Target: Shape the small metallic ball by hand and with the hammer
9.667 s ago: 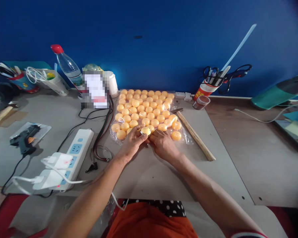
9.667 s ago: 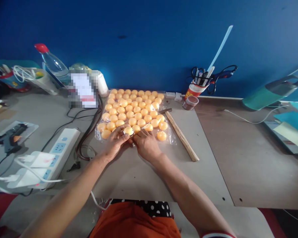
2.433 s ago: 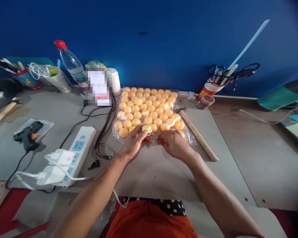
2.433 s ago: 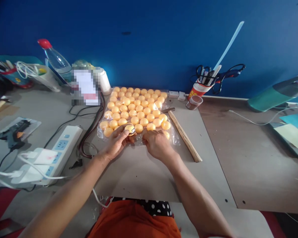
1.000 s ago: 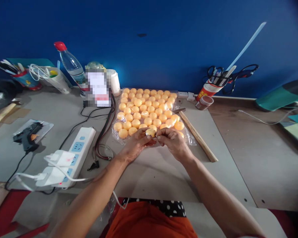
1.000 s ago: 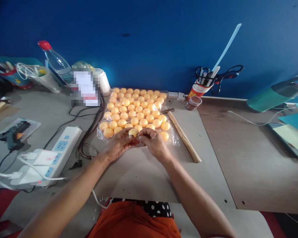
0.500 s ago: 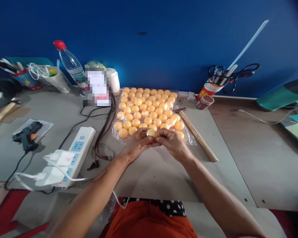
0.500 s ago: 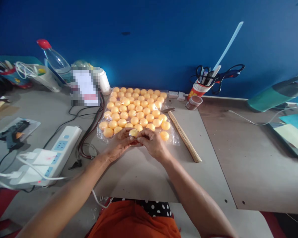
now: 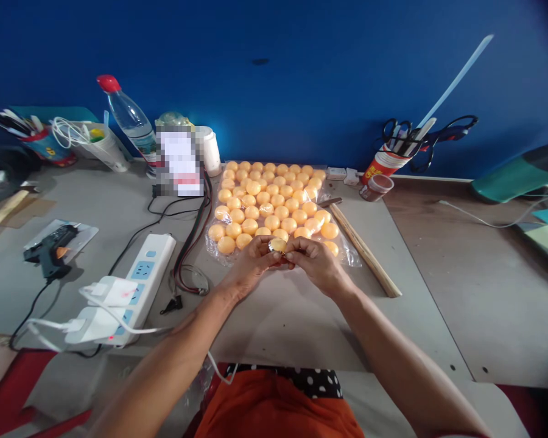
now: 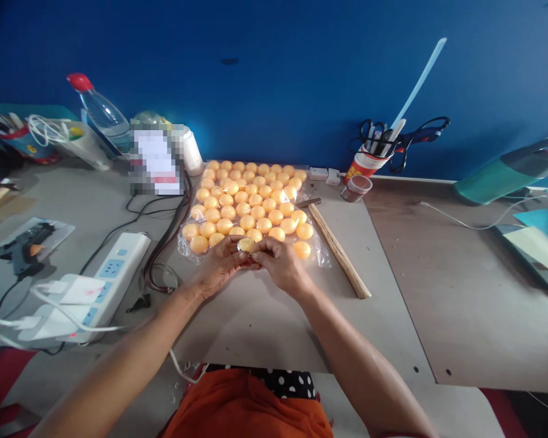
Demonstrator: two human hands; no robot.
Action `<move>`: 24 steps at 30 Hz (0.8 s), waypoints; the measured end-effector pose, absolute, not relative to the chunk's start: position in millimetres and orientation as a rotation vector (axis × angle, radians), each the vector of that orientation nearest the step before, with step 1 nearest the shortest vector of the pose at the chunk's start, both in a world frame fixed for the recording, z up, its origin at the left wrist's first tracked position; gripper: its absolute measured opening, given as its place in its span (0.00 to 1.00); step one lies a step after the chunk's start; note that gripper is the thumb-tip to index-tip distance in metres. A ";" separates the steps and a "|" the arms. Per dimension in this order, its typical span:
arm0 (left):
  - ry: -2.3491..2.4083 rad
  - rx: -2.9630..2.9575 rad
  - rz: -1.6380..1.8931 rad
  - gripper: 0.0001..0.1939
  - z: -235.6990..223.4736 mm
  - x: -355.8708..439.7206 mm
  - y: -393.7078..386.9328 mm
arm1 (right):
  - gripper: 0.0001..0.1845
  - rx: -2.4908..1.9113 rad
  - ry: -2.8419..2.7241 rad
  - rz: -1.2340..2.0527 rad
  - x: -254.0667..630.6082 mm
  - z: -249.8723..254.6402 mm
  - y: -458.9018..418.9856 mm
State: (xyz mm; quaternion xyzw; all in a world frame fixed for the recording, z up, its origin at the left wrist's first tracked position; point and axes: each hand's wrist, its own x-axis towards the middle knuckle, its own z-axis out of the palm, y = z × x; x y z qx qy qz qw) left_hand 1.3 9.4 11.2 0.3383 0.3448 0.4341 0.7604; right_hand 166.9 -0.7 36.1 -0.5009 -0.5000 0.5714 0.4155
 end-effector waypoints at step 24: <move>0.804 0.736 1.021 0.28 7.3 6.6 8.8 | 0.06 -1.361 -1.321 1.335 167.1 23.6 1.3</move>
